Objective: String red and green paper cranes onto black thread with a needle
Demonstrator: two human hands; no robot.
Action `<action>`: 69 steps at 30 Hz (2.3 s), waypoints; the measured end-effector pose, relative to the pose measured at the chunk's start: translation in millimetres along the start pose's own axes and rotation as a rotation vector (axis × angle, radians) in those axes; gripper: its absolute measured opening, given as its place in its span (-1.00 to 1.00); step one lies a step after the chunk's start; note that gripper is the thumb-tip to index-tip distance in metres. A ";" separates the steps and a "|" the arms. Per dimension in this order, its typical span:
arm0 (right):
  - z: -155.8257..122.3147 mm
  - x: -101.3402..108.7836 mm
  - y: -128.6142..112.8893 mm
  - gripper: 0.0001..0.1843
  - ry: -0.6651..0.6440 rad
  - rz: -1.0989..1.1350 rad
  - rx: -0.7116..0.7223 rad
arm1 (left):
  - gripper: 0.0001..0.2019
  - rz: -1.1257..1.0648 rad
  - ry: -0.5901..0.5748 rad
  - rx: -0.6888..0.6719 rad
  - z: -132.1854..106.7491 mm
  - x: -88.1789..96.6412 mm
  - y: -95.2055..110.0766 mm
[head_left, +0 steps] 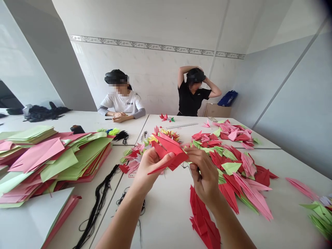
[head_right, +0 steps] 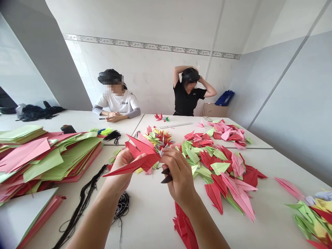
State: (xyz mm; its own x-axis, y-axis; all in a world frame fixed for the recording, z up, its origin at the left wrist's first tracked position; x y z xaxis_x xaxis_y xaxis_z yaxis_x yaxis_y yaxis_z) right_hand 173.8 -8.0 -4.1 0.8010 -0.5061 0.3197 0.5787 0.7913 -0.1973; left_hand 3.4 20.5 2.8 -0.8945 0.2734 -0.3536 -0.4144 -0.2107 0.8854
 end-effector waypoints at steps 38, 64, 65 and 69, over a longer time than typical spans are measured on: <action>-3.8 -0.1 1.5 -0.49 -0.189 0.147 0.068 | -0.72 0.317 -0.163 0.075 -7.3 -3.1 13.7; -0.5 8.2 0.9 -0.90 -0.225 -0.128 -0.236 | -0.69 1.144 0.054 -0.480 -4.3 -9.9 12.4; -0.6 7.6 0.9 -0.91 -0.221 -0.133 -0.235 | -0.68 1.144 0.056 -0.481 -4.6 -10.4 12.5; 0.7 6.9 0.4 -0.92 -0.210 -0.152 -0.226 | -0.67 1.143 0.055 -0.490 -5.9 -12.0 13.0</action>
State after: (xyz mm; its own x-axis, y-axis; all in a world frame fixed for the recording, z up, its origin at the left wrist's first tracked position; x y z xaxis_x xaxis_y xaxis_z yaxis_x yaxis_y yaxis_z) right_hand 179.5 -10.9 -1.3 0.6678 -0.5116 0.5406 0.7269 0.6045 -0.3259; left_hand 7.8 8.9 16.8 -0.7842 -0.3345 0.5226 0.5978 -0.6328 0.4921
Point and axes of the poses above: each hand's wrist, its own z-axis towards the middle knuckle, its own x-axis out of the back of the hand, y = z × x, the point moved 3 cm from there along z, towards the middle knuckle, and after that the axes turned 9 degrees about -z, right-handed, at the moved point
